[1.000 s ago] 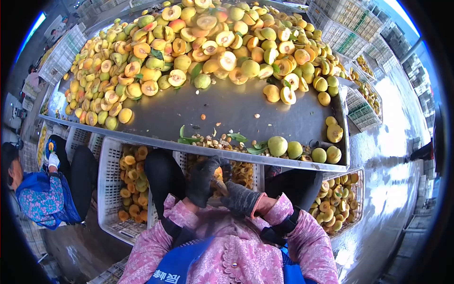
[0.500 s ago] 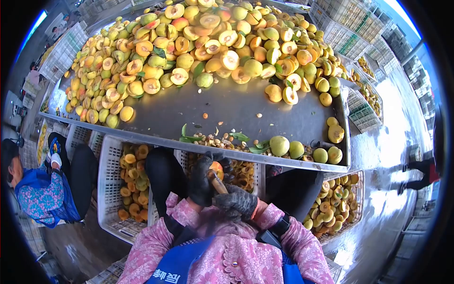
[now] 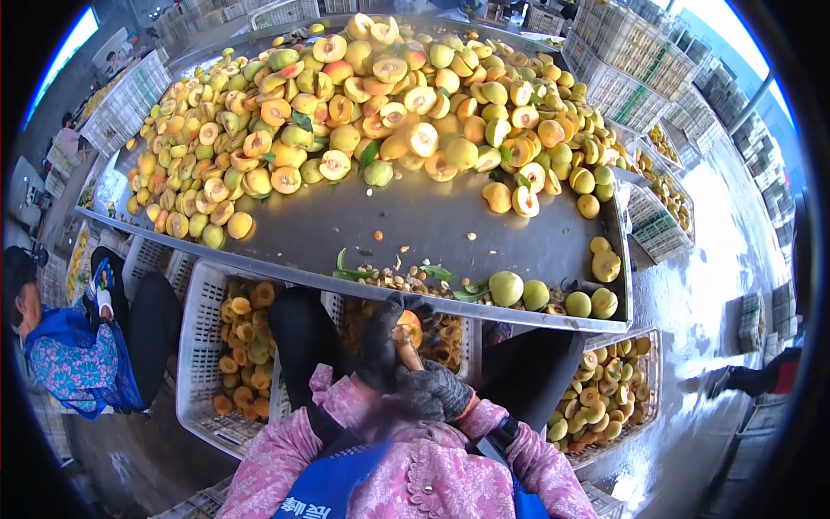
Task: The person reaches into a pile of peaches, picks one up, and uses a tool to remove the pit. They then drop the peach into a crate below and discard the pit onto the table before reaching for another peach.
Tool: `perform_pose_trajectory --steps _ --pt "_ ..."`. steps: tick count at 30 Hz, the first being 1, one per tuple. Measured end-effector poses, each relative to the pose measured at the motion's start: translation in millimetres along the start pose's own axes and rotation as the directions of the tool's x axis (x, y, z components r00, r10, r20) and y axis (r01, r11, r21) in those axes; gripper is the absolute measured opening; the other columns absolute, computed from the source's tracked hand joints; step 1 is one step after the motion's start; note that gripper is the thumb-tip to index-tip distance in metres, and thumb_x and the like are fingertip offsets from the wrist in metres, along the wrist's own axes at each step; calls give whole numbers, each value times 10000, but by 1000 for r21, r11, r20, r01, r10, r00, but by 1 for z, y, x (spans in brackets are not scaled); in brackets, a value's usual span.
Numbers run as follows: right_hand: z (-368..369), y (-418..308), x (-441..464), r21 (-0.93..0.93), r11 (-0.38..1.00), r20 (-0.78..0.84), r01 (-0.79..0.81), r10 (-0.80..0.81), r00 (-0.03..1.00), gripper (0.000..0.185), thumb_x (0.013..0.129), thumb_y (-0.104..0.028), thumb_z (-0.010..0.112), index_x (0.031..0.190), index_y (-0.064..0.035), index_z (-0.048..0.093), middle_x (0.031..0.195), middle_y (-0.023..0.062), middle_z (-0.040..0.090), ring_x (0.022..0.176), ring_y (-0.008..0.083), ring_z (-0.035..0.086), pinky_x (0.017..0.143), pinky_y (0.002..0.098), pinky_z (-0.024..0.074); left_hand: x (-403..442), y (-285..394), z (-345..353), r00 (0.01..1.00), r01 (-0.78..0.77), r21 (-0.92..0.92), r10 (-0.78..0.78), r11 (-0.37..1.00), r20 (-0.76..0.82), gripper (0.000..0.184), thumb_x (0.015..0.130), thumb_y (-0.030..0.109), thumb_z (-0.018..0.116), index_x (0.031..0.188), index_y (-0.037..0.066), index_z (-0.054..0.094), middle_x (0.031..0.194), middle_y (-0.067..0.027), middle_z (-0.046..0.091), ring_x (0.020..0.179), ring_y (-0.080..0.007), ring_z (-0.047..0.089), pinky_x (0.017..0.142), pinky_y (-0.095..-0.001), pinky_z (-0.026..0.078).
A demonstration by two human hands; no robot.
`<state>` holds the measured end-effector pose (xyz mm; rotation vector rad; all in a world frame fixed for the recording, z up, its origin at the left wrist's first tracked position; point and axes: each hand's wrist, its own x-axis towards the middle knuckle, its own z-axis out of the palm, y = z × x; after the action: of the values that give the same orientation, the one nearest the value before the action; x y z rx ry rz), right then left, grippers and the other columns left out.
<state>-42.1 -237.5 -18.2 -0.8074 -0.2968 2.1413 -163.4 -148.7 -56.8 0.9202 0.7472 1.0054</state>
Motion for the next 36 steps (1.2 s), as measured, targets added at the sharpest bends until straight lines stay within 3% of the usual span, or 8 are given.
perform_pose_trajectory --steps 5,7,9,11,17,19,29,36 --pt "7 -17 -20 -68 989 13 133 -132 991 231 792 -183 655 943 -66 526 692 3 517 513 73 487 444 197 378 -12 61 8 873 -424 517 488 743 14 269 895 160 486 1119 11 489 1004 -91 577 897 -184 574 789 -317 495" --pt "-24 -22 -20 -17 1000 13 -5 5 1000 250 779 -157 626 975 -35 531 673 57 537 548 172 554 492 277 444 -10 105 -1 936 -256 106 274 961 -219 237 886 116 482 1093 3 507 962 -73 575 852 -160 570 761 -287 493" --pt "-38 -13 -7 -910 387 59 148 -233 971 284 769 -143 620 1010 -20 531 712 111 576 577 267 571 522 351 462 -10 127 -52 885 -252 100 271 963 -378 237 903 143 459 1070 -6 538 916 -64 589 820 -148 573 747 -269 491" --pt "-85 9 10 -968 -244 62 55 -22 998 346 776 -176 587 1065 -2 512 792 206 595 684 375 590 584 413 469 -11 143 -109 841 -188 222 273 957 -467 288 899 227 490 1037 -8 582 924 -91 617 833 -177 584 769 -292 476" --pt "-125 26 16 -991 -129 29 35 52 998 346 785 -181 577 1075 -4 510 842 216 596 740 377 594 620 408 472 19 165 -156 765 231 933 542 275 -349 294 808 232 629 975 -9 611 930 -112 640 837 -184 589 774 -285 455" --pt "-137 31 21 -991 -130 41 44 25 999 346 788 -183 574 1078 -5 510 859 219 596 759 377 595 632 407 472 59 178 -116 857 26 747 369 665 -359 288 805 225 636 963 -14 607 933 -107 638 857 -180 590 777 -282 455" --pt "-144 31 36 -973 221 -126 -61 -292 948 334 836 -162 519 1122 6 486 1004 208 570 927 330 566 804 383 446 310 86 25 915 -92 992 400 89 49 600 753 458 563 1110 -23 524 1049 -260 578 970 -372 567 817 -426 456" --pt "-115 3 12 -935 342 -202 -92 -300 932 296 835 -55 532 1121 9 488 1018 170 565 941 218 540 807 341 442 305 69 57 887 -220 907 462 360 32 435 706 206 705 1052 13 523 1024 -164 593 938 -295 580 816 -355 466"
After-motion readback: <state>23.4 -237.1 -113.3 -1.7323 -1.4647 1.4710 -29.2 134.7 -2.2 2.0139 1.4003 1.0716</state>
